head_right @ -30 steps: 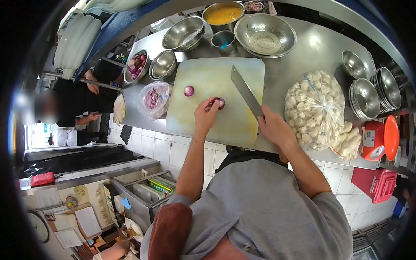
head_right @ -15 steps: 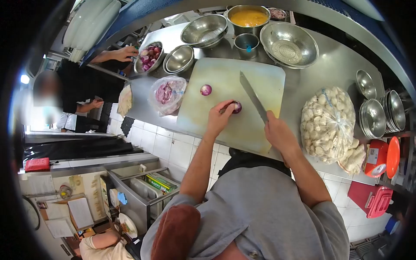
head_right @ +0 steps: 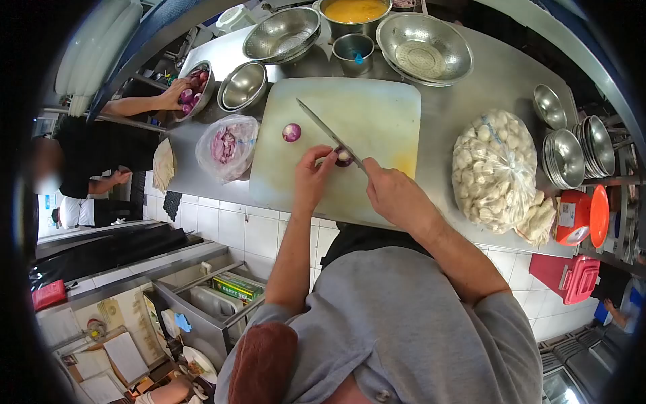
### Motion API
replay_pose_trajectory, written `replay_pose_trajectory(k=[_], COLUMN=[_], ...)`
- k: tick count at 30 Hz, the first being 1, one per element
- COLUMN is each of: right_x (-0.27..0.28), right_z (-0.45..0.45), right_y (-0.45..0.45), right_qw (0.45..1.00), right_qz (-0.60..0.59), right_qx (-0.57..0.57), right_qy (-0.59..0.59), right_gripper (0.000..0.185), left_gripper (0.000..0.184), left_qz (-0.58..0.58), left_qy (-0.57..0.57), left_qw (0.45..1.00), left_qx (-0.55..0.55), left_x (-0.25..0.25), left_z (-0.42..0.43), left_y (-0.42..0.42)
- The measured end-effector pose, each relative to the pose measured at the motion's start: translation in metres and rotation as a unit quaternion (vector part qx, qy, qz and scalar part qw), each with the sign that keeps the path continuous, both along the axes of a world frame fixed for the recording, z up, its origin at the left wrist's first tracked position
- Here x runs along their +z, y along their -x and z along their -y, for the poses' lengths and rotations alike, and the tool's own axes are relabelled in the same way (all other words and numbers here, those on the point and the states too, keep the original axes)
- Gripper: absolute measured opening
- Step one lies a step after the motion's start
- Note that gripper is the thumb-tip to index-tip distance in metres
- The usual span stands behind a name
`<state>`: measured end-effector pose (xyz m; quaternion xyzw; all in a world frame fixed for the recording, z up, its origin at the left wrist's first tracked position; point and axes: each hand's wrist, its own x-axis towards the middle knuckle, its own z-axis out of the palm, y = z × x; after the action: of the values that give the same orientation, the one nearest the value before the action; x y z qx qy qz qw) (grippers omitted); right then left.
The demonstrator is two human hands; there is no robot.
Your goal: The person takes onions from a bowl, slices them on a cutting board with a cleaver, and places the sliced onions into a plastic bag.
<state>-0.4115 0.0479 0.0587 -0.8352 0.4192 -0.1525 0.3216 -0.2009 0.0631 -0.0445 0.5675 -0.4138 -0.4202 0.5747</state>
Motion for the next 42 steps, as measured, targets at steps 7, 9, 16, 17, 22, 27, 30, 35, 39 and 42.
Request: replay_pose_trajectory(k=[7, 9, 16, 17, 22, 27, 30, 35, 39, 42], right_x=[-0.013, -0.01, -0.012, -0.012, 0.007, 0.032, 0.026, 0.02, 0.0, -0.053], right_z=[-0.004, -0.005, -0.012, -0.013, -0.017, -0.02, -0.015, -0.013, -0.006, 0.009], right_y=[-0.001, 0.0, 0.008, 0.009, 0.02, 0.031, 0.02, 0.011, 0.001, -0.024], right_qw=[1.0, 1.0, 1.0, 1.0, 0.996, 0.984, 0.981, 0.982, 0.985, 0.992], right_qz=[-0.007, -0.004, 0.006, -0.004, -0.063, -0.113, -0.131, -0.149, -0.138, -0.111], right_qx=[0.001, 0.006, 0.018, 0.02, 0.03, 0.052, 0.068, 0.071, 0.053, 0.045], right_qy=[-0.018, -0.017, -0.011, -0.015, -0.047, -0.125, -0.129, -0.09, -0.092, -0.05], right_gripper=[0.023, 0.024, 0.027, 0.027, 0.027, 0.026, 0.026, 0.028, 0.024, 0.021], left_gripper=[0.011, 0.011, 0.01, 0.01, 0.01, 0.007, 0.005, 0.003, 0.007, 0.007], left_qz=[-0.035, -0.033, -0.025, -0.025, 0.005, 0.046, 0.028, 0.107, 0.113, 0.17], left_qy=[0.008, 0.015, 0.026, 0.022, 0.03, 0.034, 0.02, 0.027, 0.023, 0.003], left_qw=[0.999, 0.999, 0.998, 0.998, 0.998, 0.996, 0.997, 0.993, 0.992, 0.984], left_qx=[0.027, 0.033, 0.059, 0.056, 0.062, 0.067, 0.065, 0.05, 0.056, 0.056], left_x=[-0.012, -0.013, -0.012, -0.013, -0.018, -0.017, -0.014, -0.014, -0.008, -0.003], left_z=[0.002, 0.002, 0.001, 0.001, 0.001, 0.0, 0.0, 0.003, 0.003, -0.002], left_y=[0.012, 0.014, 0.019, 0.018, 0.017, 0.019, 0.019, 0.012, 0.011, 0.01])
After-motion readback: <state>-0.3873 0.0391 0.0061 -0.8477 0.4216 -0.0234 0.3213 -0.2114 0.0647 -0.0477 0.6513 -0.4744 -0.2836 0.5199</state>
